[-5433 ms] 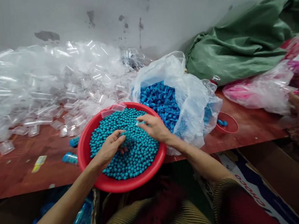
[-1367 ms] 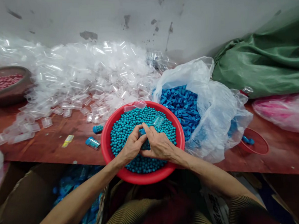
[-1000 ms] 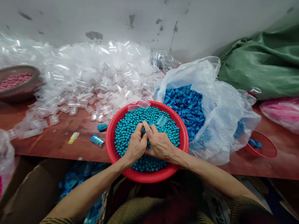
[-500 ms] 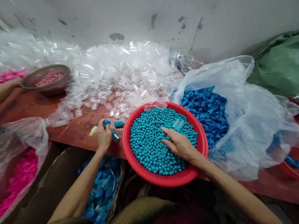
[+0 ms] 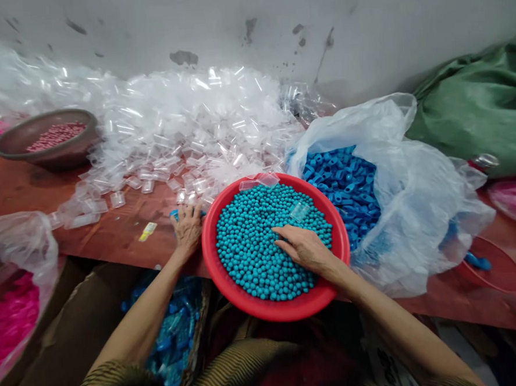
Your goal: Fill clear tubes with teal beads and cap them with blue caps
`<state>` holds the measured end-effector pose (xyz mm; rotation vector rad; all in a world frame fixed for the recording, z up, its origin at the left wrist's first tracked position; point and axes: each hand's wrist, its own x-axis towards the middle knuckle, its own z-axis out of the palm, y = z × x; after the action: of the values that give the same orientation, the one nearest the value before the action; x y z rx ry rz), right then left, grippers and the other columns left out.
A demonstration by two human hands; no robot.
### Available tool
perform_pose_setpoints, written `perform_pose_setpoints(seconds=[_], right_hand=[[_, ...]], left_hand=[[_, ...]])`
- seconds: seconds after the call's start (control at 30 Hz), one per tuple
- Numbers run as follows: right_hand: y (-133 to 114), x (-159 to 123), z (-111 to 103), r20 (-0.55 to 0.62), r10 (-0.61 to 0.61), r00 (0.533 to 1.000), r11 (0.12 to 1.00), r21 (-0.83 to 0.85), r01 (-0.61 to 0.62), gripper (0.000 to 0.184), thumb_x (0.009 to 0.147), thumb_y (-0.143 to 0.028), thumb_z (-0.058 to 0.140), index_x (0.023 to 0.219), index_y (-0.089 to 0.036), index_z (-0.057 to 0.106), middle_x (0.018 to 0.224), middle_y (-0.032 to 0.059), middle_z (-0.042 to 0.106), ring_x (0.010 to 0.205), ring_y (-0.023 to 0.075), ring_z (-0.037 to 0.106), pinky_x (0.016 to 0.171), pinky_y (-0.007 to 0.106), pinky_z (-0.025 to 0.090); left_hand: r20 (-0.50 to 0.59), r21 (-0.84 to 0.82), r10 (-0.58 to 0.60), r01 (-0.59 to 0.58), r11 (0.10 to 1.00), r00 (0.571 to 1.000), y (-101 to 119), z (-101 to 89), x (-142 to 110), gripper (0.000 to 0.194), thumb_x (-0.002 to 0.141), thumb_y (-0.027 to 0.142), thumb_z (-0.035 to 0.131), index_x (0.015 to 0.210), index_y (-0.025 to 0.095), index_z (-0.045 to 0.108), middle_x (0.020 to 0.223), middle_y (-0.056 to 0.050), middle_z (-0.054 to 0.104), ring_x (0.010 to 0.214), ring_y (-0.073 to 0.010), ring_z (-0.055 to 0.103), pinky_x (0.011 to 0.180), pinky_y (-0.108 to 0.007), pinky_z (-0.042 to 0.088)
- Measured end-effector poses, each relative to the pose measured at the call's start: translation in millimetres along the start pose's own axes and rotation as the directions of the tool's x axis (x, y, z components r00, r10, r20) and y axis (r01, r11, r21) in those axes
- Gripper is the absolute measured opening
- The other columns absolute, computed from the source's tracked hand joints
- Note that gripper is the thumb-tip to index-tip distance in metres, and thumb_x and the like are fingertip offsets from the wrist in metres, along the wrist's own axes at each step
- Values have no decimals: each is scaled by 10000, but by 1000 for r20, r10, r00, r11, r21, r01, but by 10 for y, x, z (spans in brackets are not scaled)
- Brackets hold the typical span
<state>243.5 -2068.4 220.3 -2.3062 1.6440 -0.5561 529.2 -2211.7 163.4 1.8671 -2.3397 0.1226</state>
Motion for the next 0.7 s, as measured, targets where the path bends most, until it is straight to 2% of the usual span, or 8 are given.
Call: perform_pose_setpoints(seconds=[0.13, 0.33, 0.57, 0.7], right_hand=[[11, -16, -8, 2, 3, 1000, 1000, 7, -3, 309, 911, -278, 469, 1168, -145, 577, 976, 93, 674, 905, 226, 648, 789, 348, 531], [68, -58, 18, 3, -8, 1000, 1000, -13, 8, 305, 908, -268, 463, 1165, -150, 580, 1002, 101, 670, 897, 236, 655, 756, 354, 542], [120, -84, 61, -66, -12, 998, 999, 35, 15, 304, 913, -291, 452, 1157, -162, 581, 1017, 101, 673, 897, 219, 658, 758, 330, 540], [101, -75, 51, -87, 10, 996, 997, 77, -3, 297, 913, -296, 457, 1149, -164, 579, 989, 90, 670, 892, 206, 653, 781, 333, 536]], left_hand=[[8, 6, -49, 49, 999, 999, -165, 43, -32, 425, 896, 365, 361, 1249, 187, 518, 1251, -159, 551, 1212, -347, 382, 968, -536, 287], [-20, 14, -102, 102, 995, 995, -402, 61, -122, 370, 881, 372, 389, 1131, 185, 588, 1166, -155, 586, 1198, -348, 370, 959, -527, 269], [-2, 54, -194, 193, 980, 981, -623, 19, -185, 364, 862, 331, 413, 1139, 163, 580, 1104, -196, 583, 1168, -369, 378, 942, -543, 253], [-99, 68, -275, 282, 957, 956, -622, -78, -190, 433, 880, 240, 336, 1258, 110, 503, 1174, -247, 529, 1225, -406, 336, 949, -579, 234]])
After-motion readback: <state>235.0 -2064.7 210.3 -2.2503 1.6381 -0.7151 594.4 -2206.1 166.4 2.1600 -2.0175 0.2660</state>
